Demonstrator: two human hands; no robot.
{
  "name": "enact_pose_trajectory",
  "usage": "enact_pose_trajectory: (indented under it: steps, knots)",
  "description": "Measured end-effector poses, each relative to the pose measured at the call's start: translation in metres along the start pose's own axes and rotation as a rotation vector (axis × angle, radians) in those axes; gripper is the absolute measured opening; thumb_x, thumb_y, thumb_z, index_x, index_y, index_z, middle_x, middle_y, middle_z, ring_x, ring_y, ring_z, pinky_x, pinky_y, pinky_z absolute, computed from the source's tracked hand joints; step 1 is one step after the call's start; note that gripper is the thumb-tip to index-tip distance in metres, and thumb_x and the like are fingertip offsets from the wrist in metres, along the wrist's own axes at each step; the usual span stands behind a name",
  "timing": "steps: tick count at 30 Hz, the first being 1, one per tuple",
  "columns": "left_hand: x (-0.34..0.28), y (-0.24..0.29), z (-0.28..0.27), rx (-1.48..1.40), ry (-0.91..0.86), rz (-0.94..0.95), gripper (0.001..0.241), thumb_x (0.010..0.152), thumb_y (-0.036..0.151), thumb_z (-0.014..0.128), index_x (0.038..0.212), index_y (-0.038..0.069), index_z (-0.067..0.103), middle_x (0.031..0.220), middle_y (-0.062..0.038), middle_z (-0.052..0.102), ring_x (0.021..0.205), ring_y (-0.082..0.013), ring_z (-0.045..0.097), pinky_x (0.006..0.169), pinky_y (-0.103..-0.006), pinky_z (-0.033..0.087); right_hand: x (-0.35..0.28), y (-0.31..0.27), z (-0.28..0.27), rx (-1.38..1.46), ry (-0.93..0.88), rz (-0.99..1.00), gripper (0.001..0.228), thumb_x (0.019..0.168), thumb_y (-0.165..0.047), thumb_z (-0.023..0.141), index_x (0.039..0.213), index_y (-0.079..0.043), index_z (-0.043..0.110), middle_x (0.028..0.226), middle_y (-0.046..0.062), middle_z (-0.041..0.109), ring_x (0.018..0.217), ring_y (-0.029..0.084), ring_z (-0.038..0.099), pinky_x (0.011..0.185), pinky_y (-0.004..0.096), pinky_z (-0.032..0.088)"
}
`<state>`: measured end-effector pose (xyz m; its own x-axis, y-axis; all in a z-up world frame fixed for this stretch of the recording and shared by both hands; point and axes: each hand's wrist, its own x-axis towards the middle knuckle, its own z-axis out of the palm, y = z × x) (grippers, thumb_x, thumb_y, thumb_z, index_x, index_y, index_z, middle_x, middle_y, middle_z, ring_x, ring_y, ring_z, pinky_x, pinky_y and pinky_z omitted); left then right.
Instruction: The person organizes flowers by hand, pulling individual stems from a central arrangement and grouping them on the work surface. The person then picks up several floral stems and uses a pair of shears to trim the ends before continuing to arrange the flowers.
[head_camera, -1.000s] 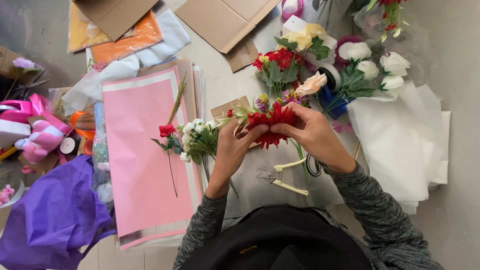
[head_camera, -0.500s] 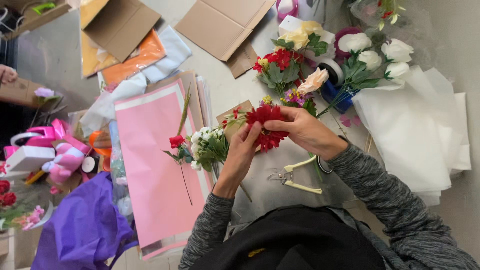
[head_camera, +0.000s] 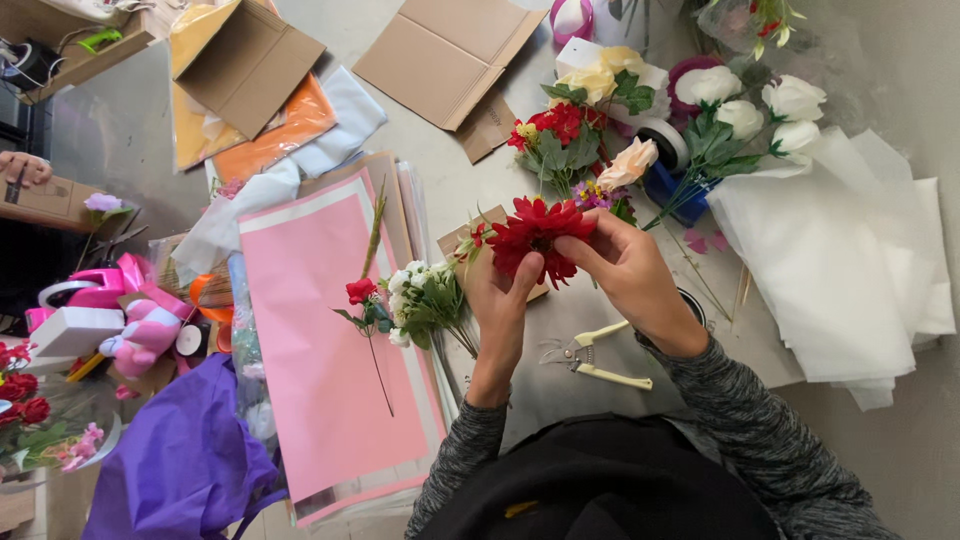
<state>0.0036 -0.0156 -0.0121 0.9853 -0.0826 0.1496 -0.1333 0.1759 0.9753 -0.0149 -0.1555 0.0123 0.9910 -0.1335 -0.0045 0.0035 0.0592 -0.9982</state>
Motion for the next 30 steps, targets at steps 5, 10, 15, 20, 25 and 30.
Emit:
enact_pose_trajectory:
  steps: [5,10,15,20,25,30]
  knots:
    - [-0.005,-0.031,0.001,-0.050,0.053,-0.097,0.030,0.087,0.025,0.068,0.110,0.006,0.062,0.097,-0.003,0.059,0.090,-0.0111,0.054,0.088,-0.0307,0.045,-0.006,-0.006,-0.002,-0.042,-0.013,-0.007,0.025,0.086,-0.022,0.066,0.102,-0.003,0.064,0.091,0.013,0.065,0.084,0.019,0.060,0.081,0.034,0.050]
    - [-0.005,-0.027,0.008,-0.045,0.039,-0.133,0.028,0.088,0.026,0.065,0.109,0.007,0.063,0.097,-0.001,0.060,0.091,-0.0100,0.054,0.090,-0.0306,0.045,-0.005,0.013,0.001,0.087,0.040,-0.002,0.022,0.082,-0.010,0.071,0.100,-0.003,0.061,0.084,0.007,0.059,0.078,0.013,0.055,0.080,0.029,0.049]
    - [-0.002,0.000,0.005,-0.136,-0.084,-0.196,0.022,0.092,0.024,0.061,0.103,0.005,0.063,0.090,-0.001,0.055,0.086,-0.0119,0.049,0.082,-0.0305,0.045,-0.009,-0.004,0.002,0.043,-0.023,-0.066,0.014,0.083,-0.007,0.068,0.096,-0.005,0.063,0.079,0.004,0.056,0.073,0.010,0.052,0.076,0.026,0.048]
    - [0.004,0.002,-0.006,-0.241,-0.218,-0.271,0.017,0.092,0.021,0.061,0.097,0.005,0.065,0.084,-0.001,0.055,0.078,-0.0116,0.050,0.075,-0.0290,0.045,-0.001,0.009,-0.006,0.040,-0.137,-0.161,0.014,0.082,-0.003,0.066,0.095,-0.005,0.063,0.073,0.005,0.059,0.067,0.010,0.052,0.067,0.026,0.045]
    - [0.003,0.004,-0.003,-0.331,-0.213,-0.379,0.017,0.088,0.020,0.066,0.097,0.006,0.065,0.082,0.000,0.058,0.078,-0.0091,0.052,0.082,-0.0246,0.044,0.008,0.030,-0.003,0.447,-0.206,-0.046,0.015,0.077,-0.006,0.071,0.086,-0.008,0.059,0.078,0.007,0.065,0.068,0.013,0.058,0.068,0.027,0.045]
    - [0.016,0.002,-0.007,-0.079,-0.153,-0.278,0.025,0.083,0.024,0.072,0.097,0.005,0.067,0.083,-0.003,0.062,0.079,-0.0111,0.054,0.079,-0.0268,0.047,0.008,0.021,-0.005,0.201,-0.090,-0.020,0.025,0.077,-0.008,0.073,0.097,-0.003,0.060,0.083,0.008,0.062,0.076,0.014,0.056,0.074,0.028,0.046]
